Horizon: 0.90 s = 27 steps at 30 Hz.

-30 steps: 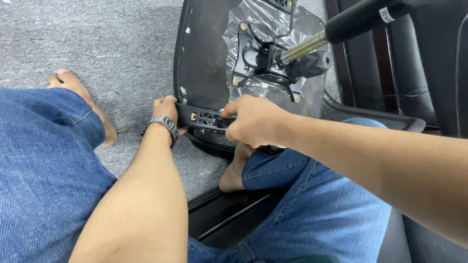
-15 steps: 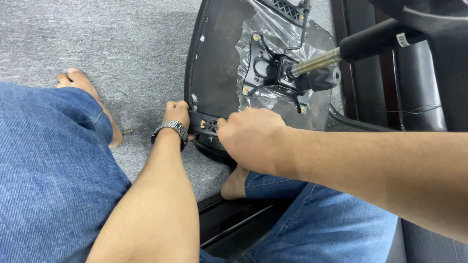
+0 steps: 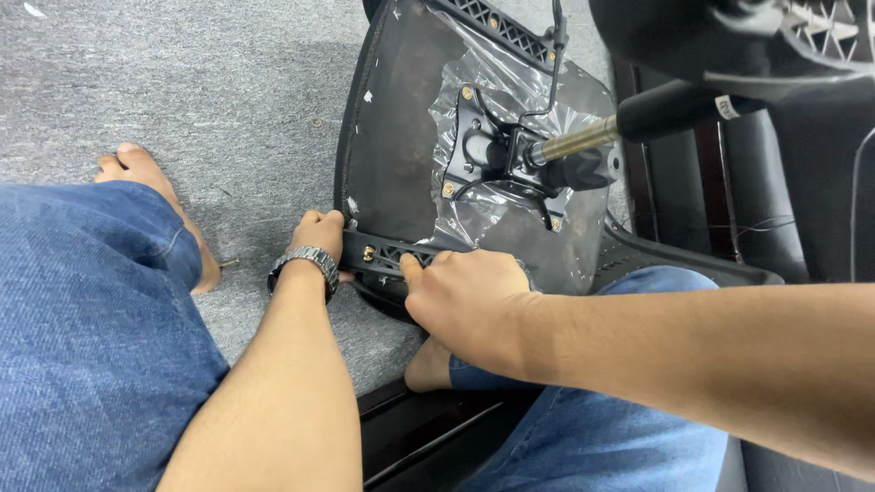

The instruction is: The person sits on the floor and uses a screwdriver to tighten screws on the underside of an office chair base. They systematically work around the base, securing the plastic footrest to the metal frame.

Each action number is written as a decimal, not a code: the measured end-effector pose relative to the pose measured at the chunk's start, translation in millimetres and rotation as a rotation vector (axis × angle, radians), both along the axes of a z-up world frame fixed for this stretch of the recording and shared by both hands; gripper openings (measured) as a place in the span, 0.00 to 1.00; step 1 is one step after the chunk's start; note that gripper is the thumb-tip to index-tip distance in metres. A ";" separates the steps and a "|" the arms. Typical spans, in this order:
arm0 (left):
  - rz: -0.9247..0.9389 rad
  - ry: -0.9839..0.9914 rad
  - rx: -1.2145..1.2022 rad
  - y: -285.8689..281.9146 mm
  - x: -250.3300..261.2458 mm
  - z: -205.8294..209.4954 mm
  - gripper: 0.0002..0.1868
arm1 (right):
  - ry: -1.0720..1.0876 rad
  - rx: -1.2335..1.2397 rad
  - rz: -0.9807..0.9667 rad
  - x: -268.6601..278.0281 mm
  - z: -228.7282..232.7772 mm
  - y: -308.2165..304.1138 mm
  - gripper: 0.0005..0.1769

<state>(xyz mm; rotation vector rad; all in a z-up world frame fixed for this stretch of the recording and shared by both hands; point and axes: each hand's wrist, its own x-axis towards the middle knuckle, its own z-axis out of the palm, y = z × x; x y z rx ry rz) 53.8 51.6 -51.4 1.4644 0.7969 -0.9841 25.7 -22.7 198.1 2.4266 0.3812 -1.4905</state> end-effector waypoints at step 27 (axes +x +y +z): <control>-0.079 0.008 0.064 0.7 -0.3 13.7 0.20 | -0.090 -0.044 -0.315 48.4 -27.1 -13.6 0.15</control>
